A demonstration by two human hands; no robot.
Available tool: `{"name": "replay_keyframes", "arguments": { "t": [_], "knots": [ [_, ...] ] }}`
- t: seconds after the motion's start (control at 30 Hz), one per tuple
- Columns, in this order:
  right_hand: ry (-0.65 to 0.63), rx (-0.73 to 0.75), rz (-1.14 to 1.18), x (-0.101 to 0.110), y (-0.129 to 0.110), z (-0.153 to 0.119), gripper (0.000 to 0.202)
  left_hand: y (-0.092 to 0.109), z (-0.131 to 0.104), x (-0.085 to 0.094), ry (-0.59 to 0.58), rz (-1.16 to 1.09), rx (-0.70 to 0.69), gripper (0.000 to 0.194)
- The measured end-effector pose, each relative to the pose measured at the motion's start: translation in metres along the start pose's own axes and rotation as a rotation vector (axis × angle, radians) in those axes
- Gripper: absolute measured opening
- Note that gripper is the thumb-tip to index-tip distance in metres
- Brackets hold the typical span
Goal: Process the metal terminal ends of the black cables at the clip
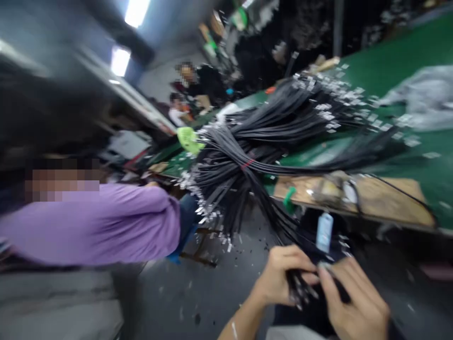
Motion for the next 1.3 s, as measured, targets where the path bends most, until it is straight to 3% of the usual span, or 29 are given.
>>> {"name": "replay_keyframes", "arguments": {
  "t": [0.07,0.13,0.3,0.47,0.57,0.73,0.8,0.87,0.97,1.17,1.3],
  "knots": [
    [0.087,0.152,-0.123,-0.006,-0.033,-0.006,0.013,-0.002,-0.008,0.002,-0.073,0.024,0.069,0.014],
    [0.1,0.192,-0.172,-0.019,-0.046,-0.012,0.016,-0.007,-0.015,0.005,-0.163,0.024,0.102,0.008],
    [0.089,0.146,-0.203,-0.033,-0.049,-0.033,0.009,-0.007,-0.027,0.013,-0.278,0.0,0.013,0.008],
    [0.045,0.095,-0.095,-0.033,-0.05,-0.047,0.003,-0.001,-0.032,0.014,-0.265,-0.02,-0.025,0.01],
    [-0.001,-0.045,0.108,-0.032,-0.025,-0.052,0.01,0.0,-0.031,0.014,-0.246,-0.018,-0.034,0.01],
    [0.07,-0.662,0.442,-0.032,0.074,-0.059,0.026,0.001,-0.027,0.013,-0.204,0.004,-0.039,0.01],
    [0.034,-0.751,0.579,-0.044,0.094,-0.05,0.036,0.002,-0.026,0.011,-0.197,-0.001,-0.046,0.01],
    [-0.013,-0.724,0.681,-0.054,0.097,-0.033,0.038,0.003,-0.025,0.01,-0.199,0.0,-0.053,0.01],
    [0.017,-0.653,0.725,-0.056,0.087,-0.013,0.038,0.005,-0.025,0.011,-0.191,0.013,-0.046,0.008],
    [0.121,-0.363,0.303,-0.027,0.037,0.002,0.037,0.011,-0.024,0.015,-0.17,0.011,-0.053,0.01],
    [0.106,-0.311,0.245,-0.026,0.023,0.003,0.033,0.012,-0.023,0.014,-0.158,-0.005,-0.049,0.009]
  ]
}}
Point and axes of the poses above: each hand's wrist, its own z-axis towards the middle knuckle, its own x-axis out of the back of the hand, y = z × x, the point moved 9 cm from there along z, towards the middle knuckle, and after that the axes turned 4 degrees about -x, right-handed, at the moved point
